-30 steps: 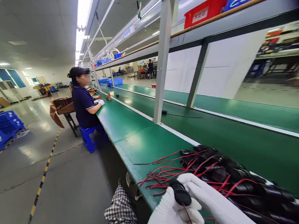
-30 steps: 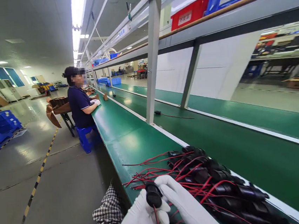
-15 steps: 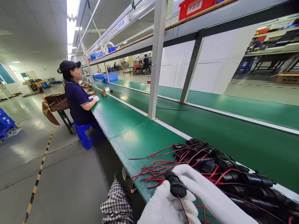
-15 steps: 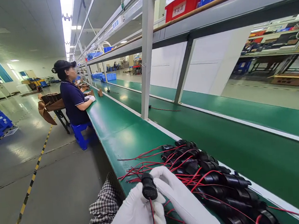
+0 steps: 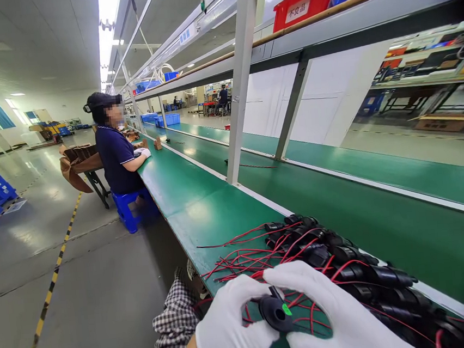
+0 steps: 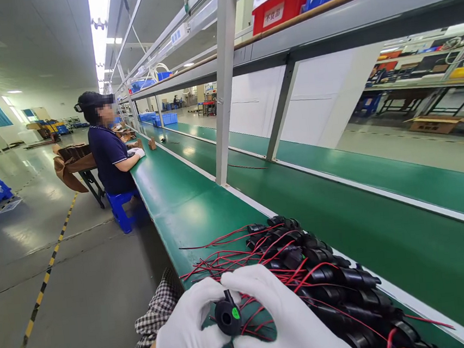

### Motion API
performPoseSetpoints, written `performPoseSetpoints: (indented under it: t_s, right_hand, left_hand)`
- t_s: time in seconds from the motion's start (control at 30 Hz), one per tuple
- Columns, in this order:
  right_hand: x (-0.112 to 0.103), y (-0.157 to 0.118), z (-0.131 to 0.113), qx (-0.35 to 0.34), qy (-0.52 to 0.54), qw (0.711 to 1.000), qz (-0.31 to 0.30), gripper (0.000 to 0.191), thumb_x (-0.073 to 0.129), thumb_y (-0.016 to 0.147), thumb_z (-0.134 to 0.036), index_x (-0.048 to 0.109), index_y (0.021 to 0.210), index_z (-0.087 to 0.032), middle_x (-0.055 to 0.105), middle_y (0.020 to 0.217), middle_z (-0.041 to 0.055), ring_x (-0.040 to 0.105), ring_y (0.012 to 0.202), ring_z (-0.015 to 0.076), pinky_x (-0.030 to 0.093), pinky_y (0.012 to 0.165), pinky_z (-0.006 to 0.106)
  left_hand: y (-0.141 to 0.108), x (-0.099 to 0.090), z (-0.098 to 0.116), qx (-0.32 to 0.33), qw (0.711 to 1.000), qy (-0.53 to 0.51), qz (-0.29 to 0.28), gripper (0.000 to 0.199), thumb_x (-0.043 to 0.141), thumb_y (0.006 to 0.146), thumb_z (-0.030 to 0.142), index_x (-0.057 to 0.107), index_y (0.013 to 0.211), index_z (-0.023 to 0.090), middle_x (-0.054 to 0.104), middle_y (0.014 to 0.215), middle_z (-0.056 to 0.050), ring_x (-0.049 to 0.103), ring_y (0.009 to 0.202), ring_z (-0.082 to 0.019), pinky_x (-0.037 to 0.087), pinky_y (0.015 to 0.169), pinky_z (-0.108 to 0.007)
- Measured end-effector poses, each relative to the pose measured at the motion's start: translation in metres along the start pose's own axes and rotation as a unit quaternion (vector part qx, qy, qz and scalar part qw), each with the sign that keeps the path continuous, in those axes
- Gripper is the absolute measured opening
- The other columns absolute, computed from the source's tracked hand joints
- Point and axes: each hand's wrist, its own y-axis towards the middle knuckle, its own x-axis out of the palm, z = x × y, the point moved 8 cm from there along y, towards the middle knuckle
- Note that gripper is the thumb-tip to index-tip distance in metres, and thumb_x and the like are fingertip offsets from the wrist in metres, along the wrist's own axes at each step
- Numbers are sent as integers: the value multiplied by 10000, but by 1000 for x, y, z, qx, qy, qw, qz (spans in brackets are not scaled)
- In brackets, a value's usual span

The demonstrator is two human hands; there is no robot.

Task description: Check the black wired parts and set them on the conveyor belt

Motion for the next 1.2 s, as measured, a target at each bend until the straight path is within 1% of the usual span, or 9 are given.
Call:
performPoseSetpoints:
  t_s: [0.17, 0.3, 0.4, 0.5, 0.67, 0.77, 0.9, 1.07, 1.2]
  right_hand:
    - [6, -2, -7, -37, 19, 999, -11, 880, 580, 570, 34, 490, 1348, -367, 587, 1206, 12, 591, 1112, 225, 531, 949, 335]
    - [6, 5, 1, 33, 103, 994, -26, 564, 595, 584, -31, 604, 1082, -296, 587, 1049, 4, 588, 994, 232, 507, 870, 335]
    - [18, 10, 19, 123, 248, 959, -51, 228, 674, 733, -294, 541, 914, -253, 550, 899, 2, 558, 828, 223, 490, 727, 327]
    - [31, 15, 34, 131, 359, 923, -44, 494, 663, 763, -690, 542, 923, -239, 527, 842, 7, 525, 731, 212, 464, 632, 313]
    - [38, 14, 57, 144, 358, 923, 18, 549, 649, 777, -760, 590, 847, -219, 583, 777, 21, 560, 692, 208, 471, 629, 311]
    - [43, 16, 49, 125, 404, 906, -5, 512, 609, 836, -729, 589, 812, -218, 572, 647, -3, 520, 584, 178, 443, 586, 298]
    - [43, 21, 40, 139, 416, 898, -11, 502, 667, 812, -706, 611, 804, -207, 609, 705, 15, 534, 646, 182, 445, 636, 305]
    - [42, 16, 42, 204, 400, 894, 1, 442, 677, 840, -646, 642, 815, -206, 610, 799, 31, 553, 752, 205, 490, 721, 340]
    - [61, 2, 53, 247, 430, 868, -19, 417, 706, 846, -577, 686, 1083, -235, 664, 1080, 75, 596, 1020, 259, 425, 1034, 445]
  left_hand:
    - [1, -1, 6, 18, 998, 54, -27, 240, 692, 771, 246, 683, 1005, 192, 628, 955, -24, 561, 922, -185, 420, 865, -286]
    - [-1, -1, 6, 27, 993, 117, 20, 301, 745, 690, 252, 678, 980, 204, 611, 895, -6, 554, 813, -168, 431, 772, -281]
    - [-5, 1, 1, -27, 987, 132, 84, 475, 817, 629, 297, 672, 1074, 213, 629, 946, -27, 584, 872, -214, 443, 792, -321]
    - [-9, 2, -6, -105, 975, 135, 142, 457, 814, 641, 322, 677, 1064, 214, 656, 976, -45, 592, 931, -252, 436, 825, -355]
    - [-3, 22, -23, -127, 977, -152, 78, 563, 600, 791, 668, 619, 996, 145, 643, 733, -32, 517, 539, -128, 371, 528, -263]
    - [1, 43, -34, -161, 870, -465, 11, 691, 528, 764, 794, 599, 893, 119, 497, 536, 42, 317, 379, -54, 188, 429, -226]
    - [3, 52, -28, -164, 744, -648, -14, 523, 687, 767, 633, 596, 814, 120, 367, 501, 93, 198, 387, -39, 114, 451, -232]
    - [-5, 53, -27, -188, 679, -710, -4, 424, 587, 900, 531, 628, 844, 113, 325, 537, 96, 142, 408, -35, 113, 445, -190]
    - [-6, 66, -27, -213, 677, -704, -28, 451, 563, 903, 550, 590, 721, 139, 266, 490, 109, 112, 392, -34, 144, 432, -178]
